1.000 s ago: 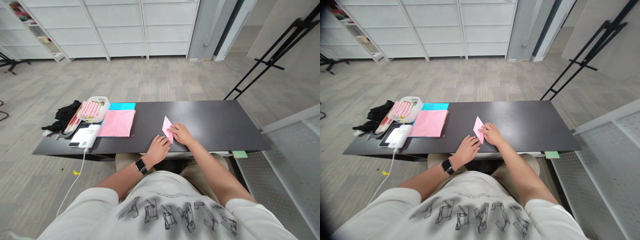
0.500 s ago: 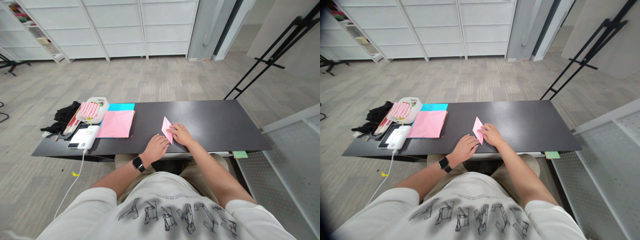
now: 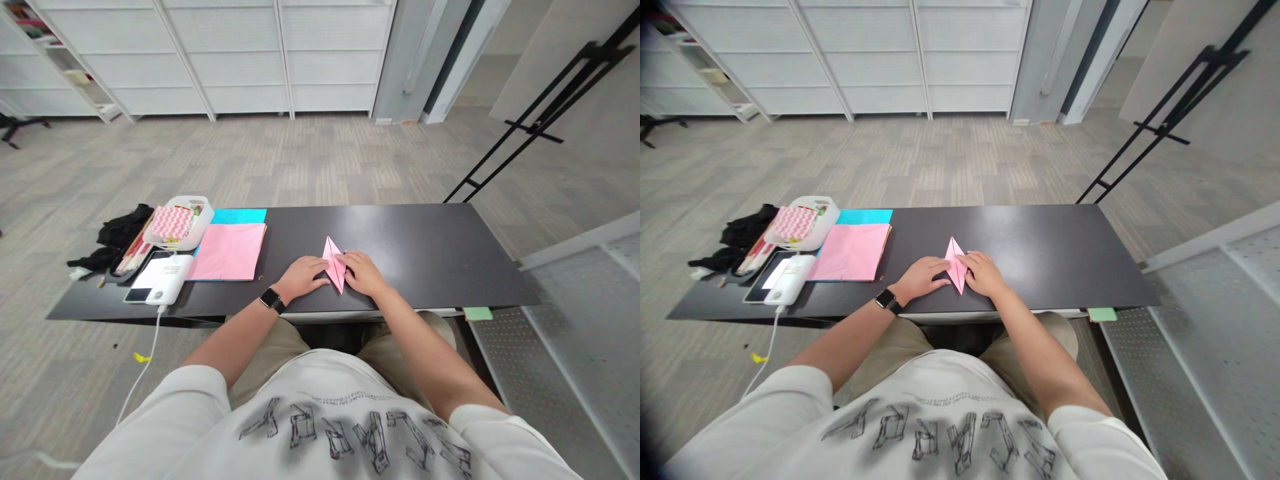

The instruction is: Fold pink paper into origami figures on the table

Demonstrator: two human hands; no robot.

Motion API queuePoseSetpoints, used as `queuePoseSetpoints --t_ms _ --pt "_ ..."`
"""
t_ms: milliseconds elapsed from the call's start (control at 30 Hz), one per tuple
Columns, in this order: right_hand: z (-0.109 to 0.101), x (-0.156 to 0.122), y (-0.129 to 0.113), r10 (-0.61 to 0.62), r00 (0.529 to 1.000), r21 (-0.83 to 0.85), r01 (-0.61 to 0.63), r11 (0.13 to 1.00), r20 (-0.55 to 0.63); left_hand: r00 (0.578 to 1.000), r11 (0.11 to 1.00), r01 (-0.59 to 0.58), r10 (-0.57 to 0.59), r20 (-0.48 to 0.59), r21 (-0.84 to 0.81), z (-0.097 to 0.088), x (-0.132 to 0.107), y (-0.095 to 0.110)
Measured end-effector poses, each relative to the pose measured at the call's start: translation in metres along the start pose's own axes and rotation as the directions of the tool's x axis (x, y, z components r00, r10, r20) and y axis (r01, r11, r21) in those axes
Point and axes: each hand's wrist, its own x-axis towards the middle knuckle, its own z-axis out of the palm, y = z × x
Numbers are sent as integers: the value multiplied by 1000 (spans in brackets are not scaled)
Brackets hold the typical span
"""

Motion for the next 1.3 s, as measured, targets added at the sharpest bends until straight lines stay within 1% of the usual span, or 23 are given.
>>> queuePoseSetpoints --t_ms 200,367,467,600,700,833,967,1067,1133,1200,1300 --pt "0 1 3 -19 1000 40 19 999 -13 998 1000 7 -6 -68 8 5 -1 -3" --pt "0 0 2 -37 999 63 39 997 -40 997 1000 10 -8 -83 20 8 -1 -2" --pt "1 -1 3 -49 997 59 52 997 -61 994 999 16 -12 -111 33 8 -1 -1" --pt "4 0 7 -66 993 44 71 997 -103 990 999 17 -10 -143 46 4 -1 1" --pt "6 -1 8 -55 990 17 57 998 -127 984 1000 3 1 -176 22 0 -2 4" --pt "6 -2 6 -40 992 -52 33 998 -123 977 998 -69 66 -201 -7 -5 -3 10" --pt "5 -1 2 -43 994 -89 33 995 -102 968 998 -64 64 -241 8 -6 1 20" --pt "4 -1 2 -36 995 -97 27 995 -94 969 998 -54 59 -238 24 -6 4 27" --pt "5 0 2 -28 994 -95 18 995 -108 972 998 -58 63 -225 29 -7 4 29" --pt "6 0 4 -24 992 -91 12 996 -125 977 998 -56 63 -206 40 -7 2 25" --pt "8 1 6 -16 991 -85 5 996 -133 986 997 -19 30 -162 69 -9 -2 12"
